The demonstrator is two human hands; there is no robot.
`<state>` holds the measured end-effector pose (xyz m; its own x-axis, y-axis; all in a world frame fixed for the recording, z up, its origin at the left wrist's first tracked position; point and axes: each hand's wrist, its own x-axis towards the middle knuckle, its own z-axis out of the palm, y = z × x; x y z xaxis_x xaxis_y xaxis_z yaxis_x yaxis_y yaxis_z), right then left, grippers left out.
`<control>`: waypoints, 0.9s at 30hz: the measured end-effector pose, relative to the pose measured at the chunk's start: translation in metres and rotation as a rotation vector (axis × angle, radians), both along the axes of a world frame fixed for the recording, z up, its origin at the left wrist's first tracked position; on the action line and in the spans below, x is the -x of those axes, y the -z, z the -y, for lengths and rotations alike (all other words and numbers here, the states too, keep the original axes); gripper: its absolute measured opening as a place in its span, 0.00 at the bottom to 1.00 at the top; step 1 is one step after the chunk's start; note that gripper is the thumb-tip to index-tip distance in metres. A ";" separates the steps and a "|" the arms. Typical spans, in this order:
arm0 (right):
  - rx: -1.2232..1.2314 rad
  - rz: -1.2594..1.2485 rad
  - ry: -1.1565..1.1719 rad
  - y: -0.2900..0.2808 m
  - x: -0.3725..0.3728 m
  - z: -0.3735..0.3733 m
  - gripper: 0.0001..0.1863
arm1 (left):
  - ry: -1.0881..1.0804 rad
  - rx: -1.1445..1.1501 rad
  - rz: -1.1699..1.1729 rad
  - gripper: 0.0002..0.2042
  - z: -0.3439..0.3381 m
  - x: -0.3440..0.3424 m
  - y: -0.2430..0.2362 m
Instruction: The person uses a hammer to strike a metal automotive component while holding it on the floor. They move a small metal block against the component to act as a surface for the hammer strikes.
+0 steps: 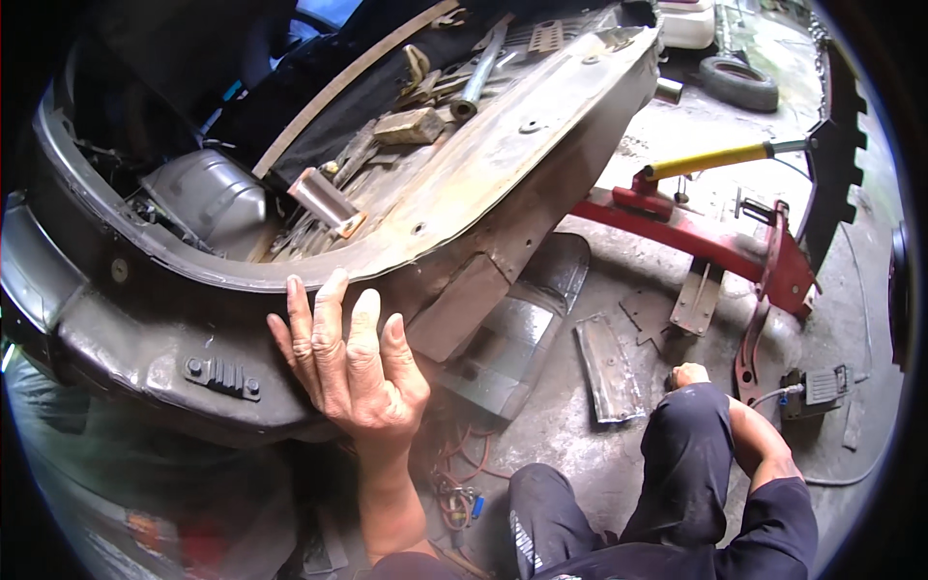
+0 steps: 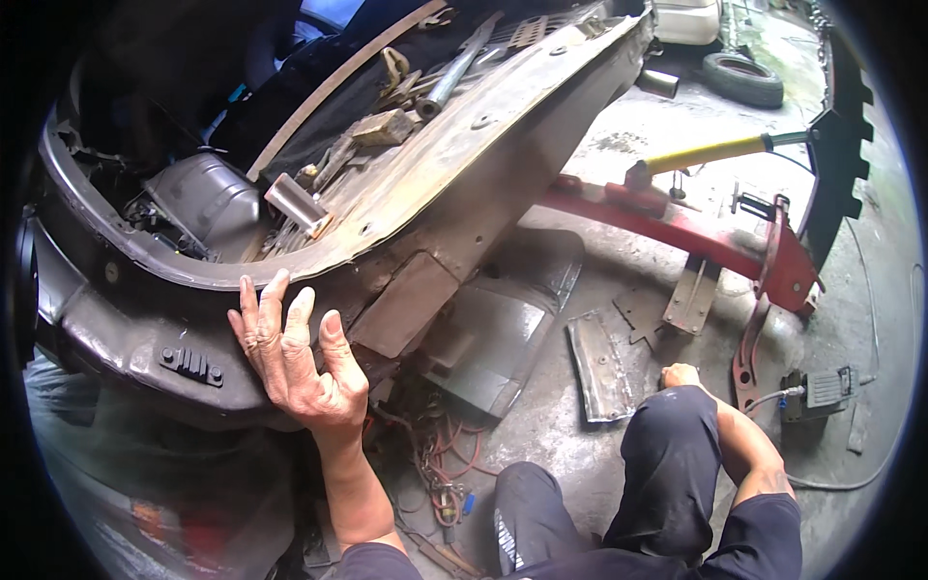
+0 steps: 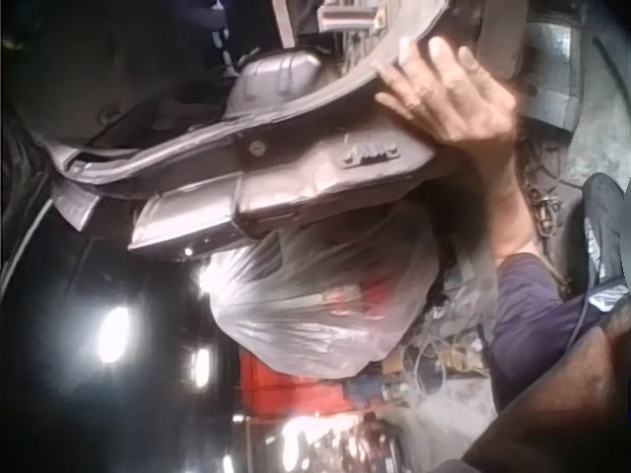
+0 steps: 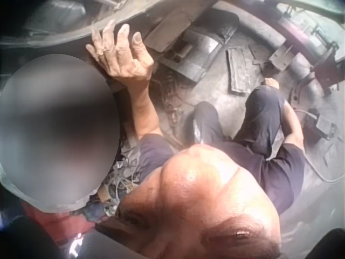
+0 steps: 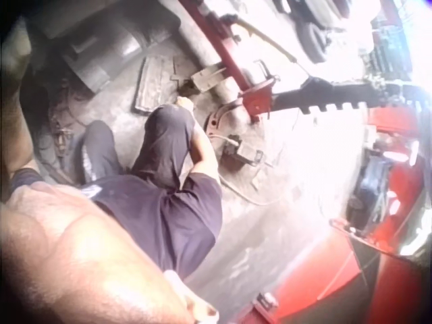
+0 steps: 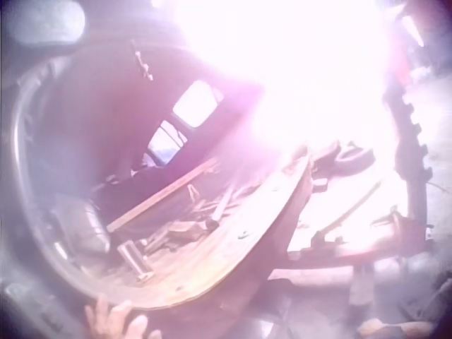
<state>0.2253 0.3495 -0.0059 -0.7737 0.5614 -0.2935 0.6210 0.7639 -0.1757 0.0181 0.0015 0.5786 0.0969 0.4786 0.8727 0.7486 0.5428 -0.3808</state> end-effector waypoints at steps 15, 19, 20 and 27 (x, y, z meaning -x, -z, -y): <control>-0.091 0.003 0.038 -0.038 -0.010 0.024 0.13 | 0.112 -0.009 0.020 0.15 0.007 0.001 0.006; -0.105 0.015 0.073 -0.029 -0.012 0.030 0.13 | 0.115 0.003 0.020 0.14 0.010 0.003 0.009; -0.129 -0.017 0.063 -0.026 -0.016 0.030 0.13 | 0.119 0.021 0.039 0.14 0.008 0.003 0.010; -0.192 -0.189 0.006 -0.058 -0.012 -0.020 0.12 | 0.047 -0.012 -0.235 0.09 0.000 0.033 -0.025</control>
<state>0.2372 0.3699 0.0516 -0.8011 0.5977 -0.0324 0.5957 0.7907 -0.1412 -0.0154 0.0016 0.6035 0.3203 0.4582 0.8291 0.6647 0.5149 -0.5414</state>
